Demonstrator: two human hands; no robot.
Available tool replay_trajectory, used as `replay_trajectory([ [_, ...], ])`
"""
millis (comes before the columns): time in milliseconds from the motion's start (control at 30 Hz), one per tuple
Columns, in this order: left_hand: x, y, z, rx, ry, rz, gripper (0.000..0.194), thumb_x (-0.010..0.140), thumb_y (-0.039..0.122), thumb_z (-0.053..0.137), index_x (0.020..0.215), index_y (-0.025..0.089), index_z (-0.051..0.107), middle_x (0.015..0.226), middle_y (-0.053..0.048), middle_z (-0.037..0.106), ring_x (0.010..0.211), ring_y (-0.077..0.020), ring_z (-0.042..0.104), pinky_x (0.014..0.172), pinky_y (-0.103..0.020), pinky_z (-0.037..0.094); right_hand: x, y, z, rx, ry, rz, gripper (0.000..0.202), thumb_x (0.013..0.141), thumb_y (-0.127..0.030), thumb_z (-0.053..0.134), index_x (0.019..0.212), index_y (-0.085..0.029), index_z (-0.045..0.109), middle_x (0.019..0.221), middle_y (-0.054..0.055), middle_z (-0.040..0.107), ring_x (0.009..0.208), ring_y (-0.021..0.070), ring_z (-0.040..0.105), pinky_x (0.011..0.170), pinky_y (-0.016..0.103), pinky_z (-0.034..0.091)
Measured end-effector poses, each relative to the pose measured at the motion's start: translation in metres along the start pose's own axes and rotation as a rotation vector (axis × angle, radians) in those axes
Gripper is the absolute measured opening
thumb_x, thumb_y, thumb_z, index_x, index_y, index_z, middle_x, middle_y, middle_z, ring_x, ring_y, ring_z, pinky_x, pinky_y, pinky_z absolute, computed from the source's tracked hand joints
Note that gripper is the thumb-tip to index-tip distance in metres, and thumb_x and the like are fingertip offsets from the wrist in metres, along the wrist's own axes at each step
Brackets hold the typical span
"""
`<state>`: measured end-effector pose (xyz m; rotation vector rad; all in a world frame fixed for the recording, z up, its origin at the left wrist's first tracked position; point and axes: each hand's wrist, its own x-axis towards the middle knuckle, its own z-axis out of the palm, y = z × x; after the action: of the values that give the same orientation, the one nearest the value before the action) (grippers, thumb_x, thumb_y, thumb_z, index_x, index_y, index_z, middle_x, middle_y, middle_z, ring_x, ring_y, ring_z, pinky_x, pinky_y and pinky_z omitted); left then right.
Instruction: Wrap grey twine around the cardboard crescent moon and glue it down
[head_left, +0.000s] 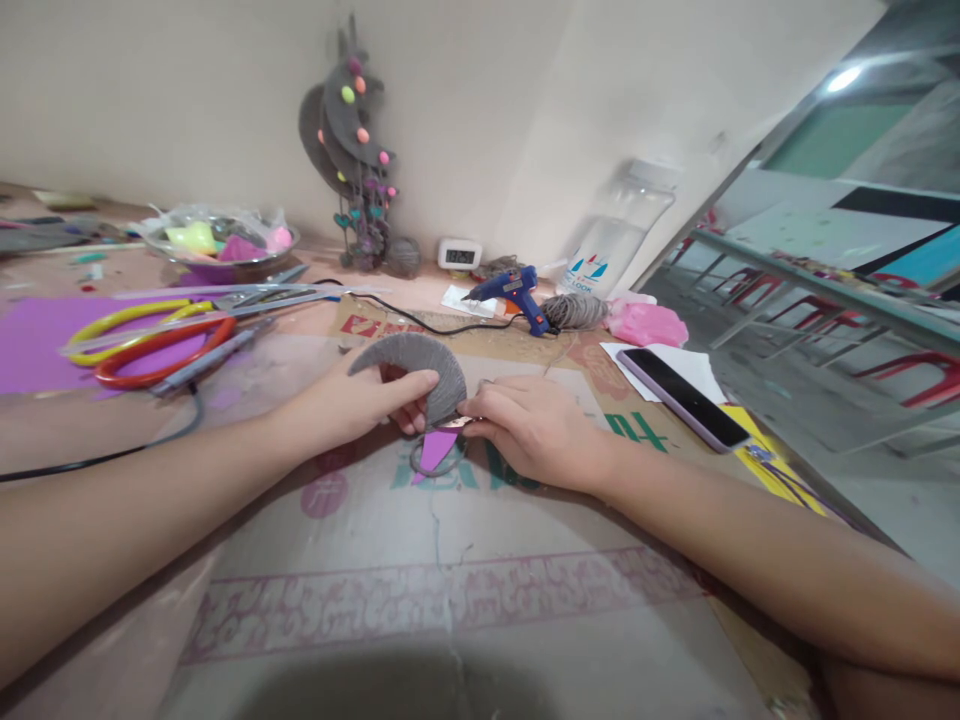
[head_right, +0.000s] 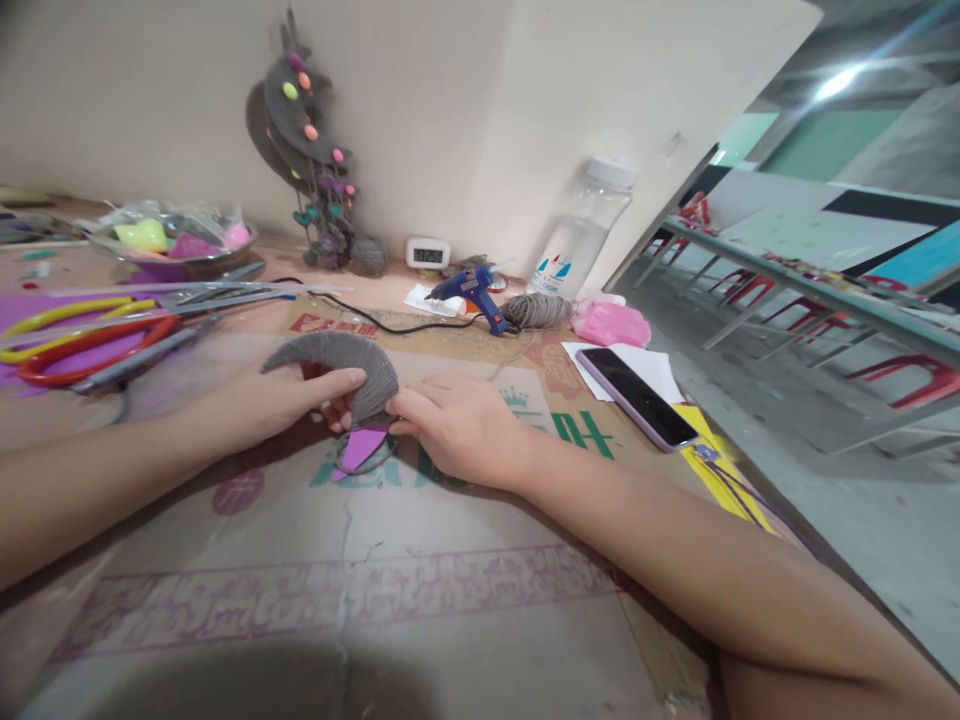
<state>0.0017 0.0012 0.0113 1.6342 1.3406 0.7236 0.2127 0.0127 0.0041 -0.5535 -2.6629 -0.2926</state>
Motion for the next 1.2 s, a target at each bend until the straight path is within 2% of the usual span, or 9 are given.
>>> replay_trajectory([
  [267,-0.0013,0.0049,-0.0004,-0.026,-0.012,0.003,0.034,0.078,0.041,0.050,0.057,0.018,0.062,0.054,0.000,0.066,0.054,-0.0136,0.062,0.059,-0.020,0.049,-0.0005,-0.0029,-0.0065,0.060,0.062,0.066,0.018,0.090,-0.026,0.045,0.091,-0.012,0.056,0.074,0.005,0.062,0.066,0.0130,0.054,0.061,0.024,0.042],
  [600,-0.0016,0.0013,-0.0001,-0.092,-0.022,0.016,0.029,0.078,0.041,0.051,0.063,0.018,0.061,0.056,0.000,0.065,0.055,-0.0128,0.061,0.059,-0.020,0.049,0.0002,-0.0053,-0.0057,-0.015,-0.037,0.053,0.021,0.091,-0.028,0.043,0.093,-0.013,0.057,0.076,0.005,0.062,0.068,0.0143,0.054,0.061,0.025,0.038],
  [800,0.0001,0.0012,0.0002,-0.127,-0.034,0.027,0.026,0.078,0.039,0.052,0.065,0.018,0.059,0.054,0.002,0.064,0.054,-0.0118,0.061,0.058,-0.019,0.049,0.0024,-0.0067,-0.0071,-0.058,-0.034,0.007,0.023,0.092,-0.029,0.041,0.088,-0.013,0.058,0.072,0.004,0.060,0.066,0.0137,0.052,0.058,0.025,0.035],
  [1200,-0.0014,0.0028,-0.0002,-0.044,-0.013,0.013,0.029,0.078,0.041,0.050,0.066,0.018,0.062,0.052,0.001,0.064,0.054,-0.0134,0.061,0.059,-0.021,0.049,0.0027,-0.0066,-0.0060,-0.063,-0.056,0.005,0.027,0.093,-0.030,0.038,0.087,-0.013,0.058,0.072,0.004,0.059,0.067,0.0132,0.051,0.060,0.025,0.035],
])
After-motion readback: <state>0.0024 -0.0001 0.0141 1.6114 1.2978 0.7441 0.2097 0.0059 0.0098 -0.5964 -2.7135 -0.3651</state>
